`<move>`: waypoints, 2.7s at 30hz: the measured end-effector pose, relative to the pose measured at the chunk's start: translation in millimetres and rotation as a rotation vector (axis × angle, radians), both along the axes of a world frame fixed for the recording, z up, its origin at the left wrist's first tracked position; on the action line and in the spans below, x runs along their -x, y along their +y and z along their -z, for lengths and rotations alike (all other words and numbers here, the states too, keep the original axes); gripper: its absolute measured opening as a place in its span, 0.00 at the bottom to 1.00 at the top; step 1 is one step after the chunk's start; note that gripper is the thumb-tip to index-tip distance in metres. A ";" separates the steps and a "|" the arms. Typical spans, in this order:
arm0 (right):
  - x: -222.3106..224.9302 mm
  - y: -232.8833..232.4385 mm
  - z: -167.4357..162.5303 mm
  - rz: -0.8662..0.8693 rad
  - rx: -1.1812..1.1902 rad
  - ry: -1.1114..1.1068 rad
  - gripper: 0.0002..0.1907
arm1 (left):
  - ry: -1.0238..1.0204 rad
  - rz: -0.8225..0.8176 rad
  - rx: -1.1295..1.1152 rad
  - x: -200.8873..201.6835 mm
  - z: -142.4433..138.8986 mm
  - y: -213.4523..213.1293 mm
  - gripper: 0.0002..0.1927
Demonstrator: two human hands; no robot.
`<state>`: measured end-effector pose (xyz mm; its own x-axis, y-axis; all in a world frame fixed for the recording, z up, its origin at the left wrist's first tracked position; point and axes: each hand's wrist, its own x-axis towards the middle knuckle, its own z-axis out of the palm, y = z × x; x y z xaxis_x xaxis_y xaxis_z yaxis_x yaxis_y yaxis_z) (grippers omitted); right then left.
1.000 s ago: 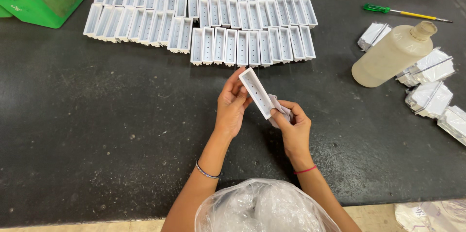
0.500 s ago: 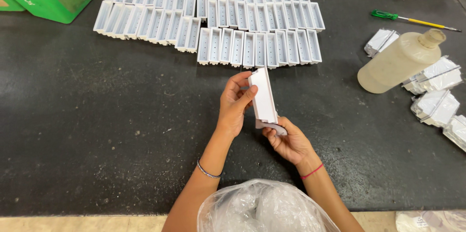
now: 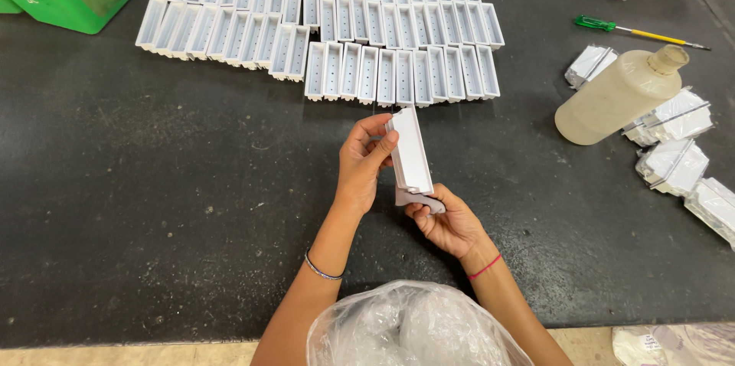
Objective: The person wipes the interior and exterior of small white plastic trays using a cloth. They unwrap a stack of trays, wipe each one individually, and place them back on the table. The person also uses a spray bottle to apply liquid to the cloth before wiping.
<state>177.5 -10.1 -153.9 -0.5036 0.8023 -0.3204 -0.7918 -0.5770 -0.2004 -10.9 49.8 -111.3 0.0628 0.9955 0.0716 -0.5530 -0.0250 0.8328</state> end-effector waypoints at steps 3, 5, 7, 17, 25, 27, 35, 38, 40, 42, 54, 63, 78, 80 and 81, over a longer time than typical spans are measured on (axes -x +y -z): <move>0.4 0.0 -0.4 -0.003 -0.001 0.005 0.16 | -0.002 -0.007 0.003 0.0 1.2 0.0 0.21; 1.4 -0.4 -2.0 -0.002 0.003 0.014 0.16 | -0.006 -0.007 0.012 0.0 1.6 -0.3 0.21; 2.7 -0.9 -5.3 0.002 -0.002 -0.013 0.16 | -0.005 -0.007 0.015 -0.5 1.1 -0.4 0.21; 12.9 -2.5 -22.4 0.179 -0.226 -0.682 0.16 | 0.037 -0.088 0.035 -4.6 -2.6 2.8 0.17; 17.3 -4.0 -20.6 0.211 -0.249 -0.781 0.15 | 0.047 -0.074 0.101 -2.5 2.6 4.7 0.19; 17.3 -4.2 -20.5 0.216 -0.248 -0.780 0.15 | 0.056 -0.065 0.100 -2.4 1.7 5.1 0.20; 17.6 -3.6 -22.7 0.215 -0.235 -0.761 0.13 | 0.052 -0.004 0.058 -0.6 -1.2 1.8 0.25; 17.4 -3.3 -23.6 0.216 -0.213 -0.754 0.13 | 0.037 0.016 0.025 -0.5 -0.6 1.9 0.27; 17.4 -3.3 -23.6 0.215 -0.212 -0.749 0.13 | 0.044 0.020 0.011 -0.6 0.3 2.0 0.28; 18.0 -3.6 -23.3 0.217 -0.213 -0.753 0.13 | 0.060 0.019 0.002 -0.3 1.3 1.9 0.28; 17.8 -8.8 -38.2 0.587 -0.532 -1.386 0.12 | 0.045 0.197 -0.009 -2.6 1.1 8.3 0.33; 27.2 -15.3 -53.7 0.696 -0.726 -1.611 0.11 | 0.066 0.202 0.009 -0.6 8.4 9.8 0.33; 31.5 -26.8 -68.7 0.823 -1.020 -1.920 0.18 | -0.010 0.289 0.055 -4.4 4.3 9.4 0.29; 31.6 -27.1 -68.4 0.826 -1.058 -1.917 0.19 | -0.014 0.283 0.063 -4.7 2.2 8.7 0.28; 31.8 -27.2 -68.3 0.821 -1.055 -1.920 0.19 | -0.017 0.279 0.067 -4.6 1.1 8.4 0.28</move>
<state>145.8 -37.2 -85.6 0.1508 0.7487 0.6455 0.6658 0.4058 -0.6261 -6.3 58.1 -112.4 0.3346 0.9423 0.0094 -0.5444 0.1852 0.8182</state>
